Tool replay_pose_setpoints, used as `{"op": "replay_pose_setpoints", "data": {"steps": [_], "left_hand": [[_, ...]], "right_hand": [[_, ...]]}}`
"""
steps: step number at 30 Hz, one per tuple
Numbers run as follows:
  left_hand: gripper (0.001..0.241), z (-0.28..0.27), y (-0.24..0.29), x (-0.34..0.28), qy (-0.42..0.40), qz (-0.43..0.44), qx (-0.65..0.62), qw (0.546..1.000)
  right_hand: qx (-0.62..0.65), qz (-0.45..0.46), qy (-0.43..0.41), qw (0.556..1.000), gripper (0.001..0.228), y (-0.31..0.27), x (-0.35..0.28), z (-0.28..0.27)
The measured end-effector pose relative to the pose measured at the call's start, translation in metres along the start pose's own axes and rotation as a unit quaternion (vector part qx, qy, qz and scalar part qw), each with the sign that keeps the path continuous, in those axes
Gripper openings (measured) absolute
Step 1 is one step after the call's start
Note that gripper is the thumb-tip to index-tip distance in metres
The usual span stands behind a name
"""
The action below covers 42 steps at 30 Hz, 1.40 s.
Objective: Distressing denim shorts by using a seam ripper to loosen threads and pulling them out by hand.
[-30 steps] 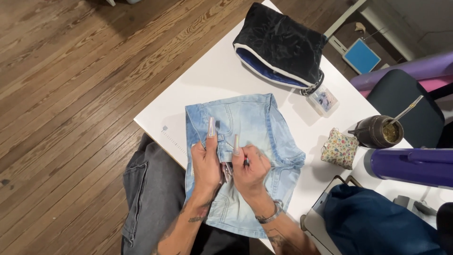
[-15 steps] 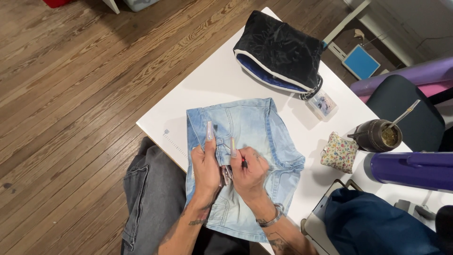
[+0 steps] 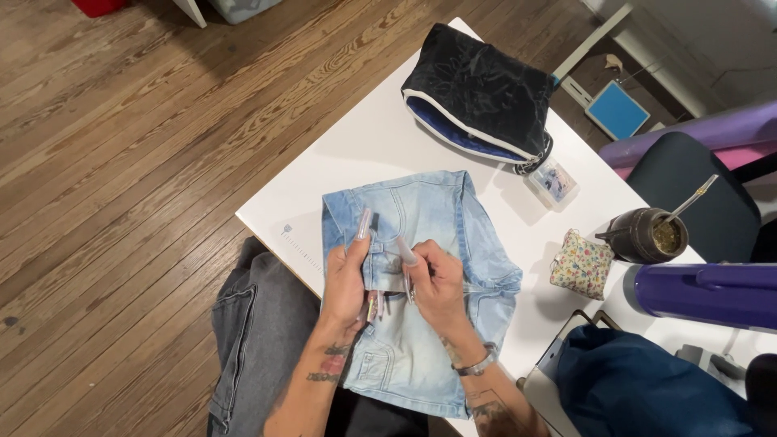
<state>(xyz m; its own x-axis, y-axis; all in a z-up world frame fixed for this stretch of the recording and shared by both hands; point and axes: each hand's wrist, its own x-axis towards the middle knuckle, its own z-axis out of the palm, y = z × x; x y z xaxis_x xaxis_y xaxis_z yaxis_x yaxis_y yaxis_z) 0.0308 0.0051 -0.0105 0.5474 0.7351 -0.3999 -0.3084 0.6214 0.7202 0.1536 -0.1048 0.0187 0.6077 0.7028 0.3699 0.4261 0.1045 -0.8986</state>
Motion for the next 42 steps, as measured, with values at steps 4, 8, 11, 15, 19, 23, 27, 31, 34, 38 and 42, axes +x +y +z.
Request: {"op": "replay_pose_setpoints", "data": {"steps": [4, 8, 11, 15, 19, 23, 27, 31, 34, 38, 42], "left_hand": [[0.066, -0.007, -0.003, 0.011, -0.030, -0.044, -0.039, 0.998], [0.057, -0.016, -0.009, 0.014, -0.058, -0.061, -0.031, 0.996], [0.055, -0.022, -0.014, 0.018, -0.061, -0.066, -0.034, 0.995], [0.058, -0.033, -0.038, 0.036, -0.057, -0.043, -0.027, 0.997], [0.056, -0.007, -0.041, 0.008, -0.038, -0.031, -0.039, 0.998], [0.054, 0.023, -0.003, -0.019, -0.060, -0.068, -0.075, 0.993], [0.050, 0.027, 0.017, -0.030, -0.053, -0.074, -0.121, 0.988], [0.047, 0.010, -0.005, -0.021, -0.040, -0.066, -0.165, 0.983], [0.051, 0.009, -0.015, -0.018, -0.065, -0.063, -0.175, 0.980], [0.044, 0.004, -0.015, -0.017, -0.052, -0.044, -0.182, 0.981], [0.038, 0.026, 0.008, -0.033, -0.032, -0.038, -0.190, 0.981]], "right_hand": [[0.089, 0.046, -0.017, 0.995, 0.045, 0.013, -0.001, -0.007], [0.204, 0.101, 0.004, 0.974, 0.047, 0.042, -0.013, -0.008], [0.245, 0.119, 0.037, 0.961, 0.052, 0.043, -0.015, -0.007], [0.030, 0.117, 0.095, 0.988, 0.061, -0.002, -0.006, -0.009], [-0.215, -0.041, 0.156, 0.963, 0.066, -0.036, -0.007, 0.007], [-0.231, -0.111, 0.194, 0.947, 0.065, -0.071, 0.003, 0.017], [-0.272, -0.150, 0.188, 0.932, 0.062, -0.029, -0.018, 0.011], [-0.255, -0.180, 0.165, 0.936, 0.065, -0.035, -0.018, 0.009], [-0.258, -0.190, 0.156, 0.934, 0.068, -0.023, -0.025, 0.007], [-0.262, -0.190, 0.144, 0.935, 0.068, -0.024, -0.024, 0.006], [-0.260, -0.213, 0.138, 0.932, 0.069, -0.037, -0.017, 0.006]]}}
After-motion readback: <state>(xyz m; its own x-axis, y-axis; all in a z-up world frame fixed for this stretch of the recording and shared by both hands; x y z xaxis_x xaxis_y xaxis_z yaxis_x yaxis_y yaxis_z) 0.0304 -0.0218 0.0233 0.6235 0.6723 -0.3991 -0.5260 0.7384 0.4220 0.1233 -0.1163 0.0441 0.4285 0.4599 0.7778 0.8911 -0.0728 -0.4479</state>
